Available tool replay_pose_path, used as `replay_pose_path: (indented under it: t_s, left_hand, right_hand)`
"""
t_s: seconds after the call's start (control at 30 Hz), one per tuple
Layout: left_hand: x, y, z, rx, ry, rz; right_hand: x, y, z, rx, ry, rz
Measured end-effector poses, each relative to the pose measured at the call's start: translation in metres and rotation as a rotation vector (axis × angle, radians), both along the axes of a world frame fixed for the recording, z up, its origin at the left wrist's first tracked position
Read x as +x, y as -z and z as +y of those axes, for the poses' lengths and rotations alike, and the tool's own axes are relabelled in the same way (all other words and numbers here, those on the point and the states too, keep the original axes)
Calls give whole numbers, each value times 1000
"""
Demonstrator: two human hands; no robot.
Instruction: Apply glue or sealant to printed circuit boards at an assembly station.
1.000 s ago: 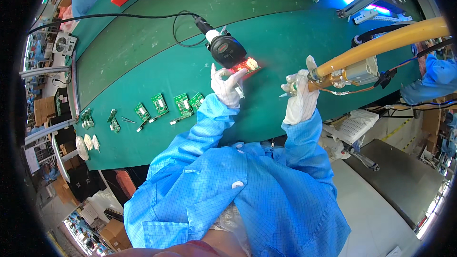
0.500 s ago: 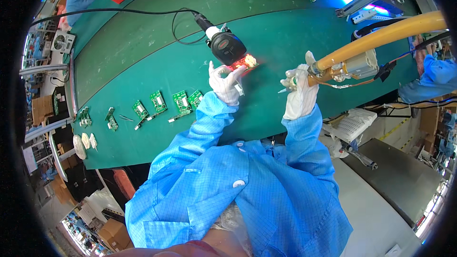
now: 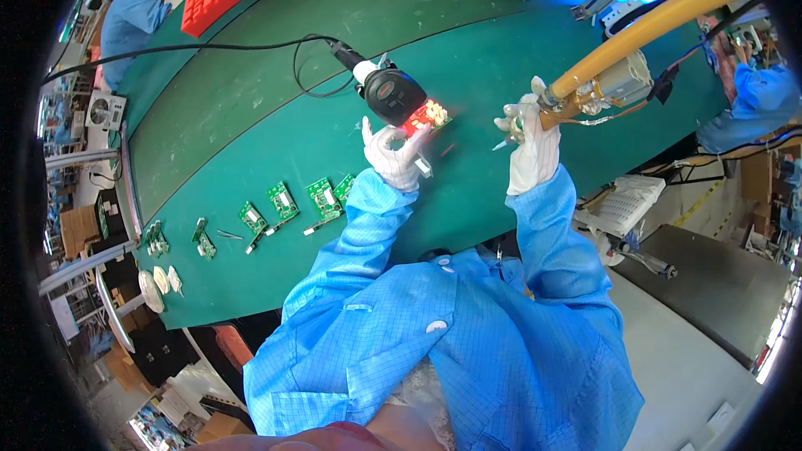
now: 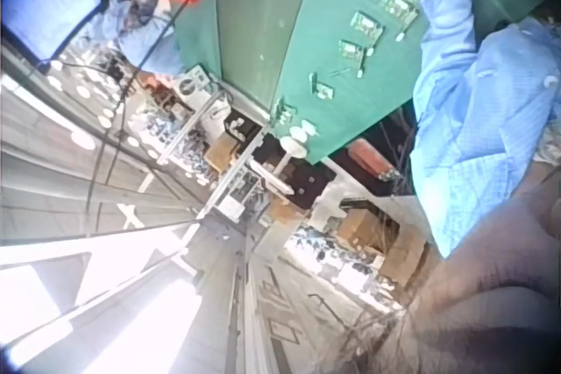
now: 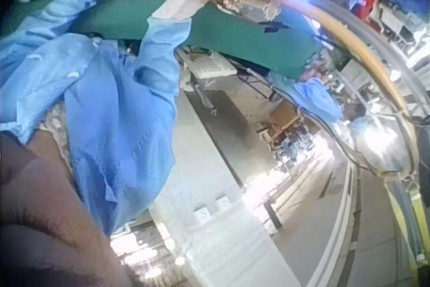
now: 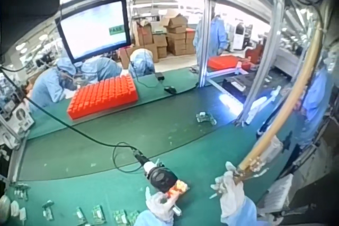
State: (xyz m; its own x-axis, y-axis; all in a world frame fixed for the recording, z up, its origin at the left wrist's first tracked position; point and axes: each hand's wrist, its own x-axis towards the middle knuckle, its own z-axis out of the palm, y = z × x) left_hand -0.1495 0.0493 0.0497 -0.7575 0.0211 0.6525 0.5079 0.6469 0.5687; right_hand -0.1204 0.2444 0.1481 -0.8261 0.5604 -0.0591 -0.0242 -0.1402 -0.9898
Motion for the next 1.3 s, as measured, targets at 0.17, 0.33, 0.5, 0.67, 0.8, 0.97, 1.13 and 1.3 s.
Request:
replay_pose_path:
  t_s: [0.17,0.33,0.5,0.67,0.8,0.97,1.13,1.3]
  left_hand:
    - [2,-1,4,-2,7,21]
    - [4,6,0,-112,21,135]
    - [7,5,1,-172,-35,178]
    - [5,10,9,-106,-141,232]
    - [0,16,11,-110,-192,248]
    - [-1,23,9,-72,-221,207]
    - [3,12,13,-131,-191,216]
    - [3,16,13,-125,-216,224]
  right_hand:
    - [1,-4,3,55,-45,-88]
    - [3,-2,1,90,-50,-89]
    - [7,-7,2,100,-57,-91]
    - [11,-7,4,64,-68,-106]
    - [12,-6,6,84,-52,-94]
    - [11,-8,6,79,-58,-101]
    - [11,-5,10,93,-59,-103]
    - [11,-8,7,75,-70,-117]
